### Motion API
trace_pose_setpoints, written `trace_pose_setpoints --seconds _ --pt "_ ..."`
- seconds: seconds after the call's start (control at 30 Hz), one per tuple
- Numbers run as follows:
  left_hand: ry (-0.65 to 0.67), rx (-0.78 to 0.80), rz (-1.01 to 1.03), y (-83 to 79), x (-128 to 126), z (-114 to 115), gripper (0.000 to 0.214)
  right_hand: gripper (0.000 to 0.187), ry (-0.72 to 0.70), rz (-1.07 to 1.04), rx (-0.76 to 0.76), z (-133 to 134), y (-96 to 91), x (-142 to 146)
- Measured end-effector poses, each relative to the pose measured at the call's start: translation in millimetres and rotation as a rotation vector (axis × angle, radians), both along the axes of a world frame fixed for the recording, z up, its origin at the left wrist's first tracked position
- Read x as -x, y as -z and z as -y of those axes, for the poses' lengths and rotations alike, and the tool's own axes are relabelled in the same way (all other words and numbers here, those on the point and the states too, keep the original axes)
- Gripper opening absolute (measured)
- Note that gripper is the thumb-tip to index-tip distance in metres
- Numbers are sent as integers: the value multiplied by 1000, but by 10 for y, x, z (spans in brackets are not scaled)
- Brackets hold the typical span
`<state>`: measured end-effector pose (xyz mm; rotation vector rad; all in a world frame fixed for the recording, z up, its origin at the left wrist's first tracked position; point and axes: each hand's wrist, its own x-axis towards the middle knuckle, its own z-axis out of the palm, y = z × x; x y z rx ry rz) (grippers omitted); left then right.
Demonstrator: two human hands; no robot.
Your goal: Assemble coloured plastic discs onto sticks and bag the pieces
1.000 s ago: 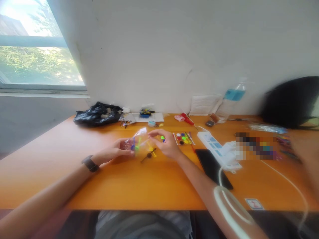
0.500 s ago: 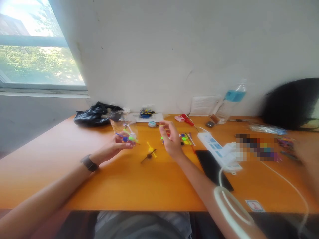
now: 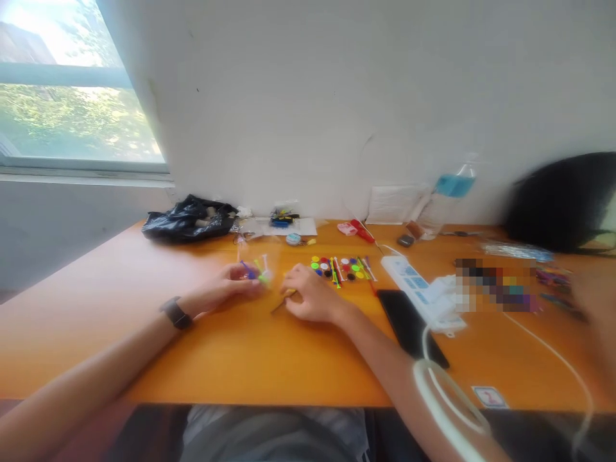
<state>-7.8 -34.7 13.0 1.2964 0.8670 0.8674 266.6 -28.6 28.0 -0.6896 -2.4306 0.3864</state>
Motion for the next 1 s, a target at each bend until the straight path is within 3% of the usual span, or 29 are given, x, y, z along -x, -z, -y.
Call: trace_pose_setpoints --seconds 0.1,0.2,0.33,0.6,0.73,0.9,1.0 --pt "-29 -16 19 20 10 -12 45 16 0 134 -45 29 10 9" --pt "57 26 -25 19 16 -23 45 15 -2 186 -70 44 31 33" --pt "170 42 -111 -1 11 -23 40 18 -45 193 -62 63 41 66" --pt "161 26 -86 -8 7 -17 40 15 -63 160 -44 121 -1 110" --pt "174 25 -118 -50 3 1 38 10 -61 -15 47 147 -22 119" --pt "190 40 -107 -116 -15 44 39 9 19 -303 321 149 -63 106" --pt "231 21 -104 -134 -14 61 35 14 87 -490 407 97 -80 81"
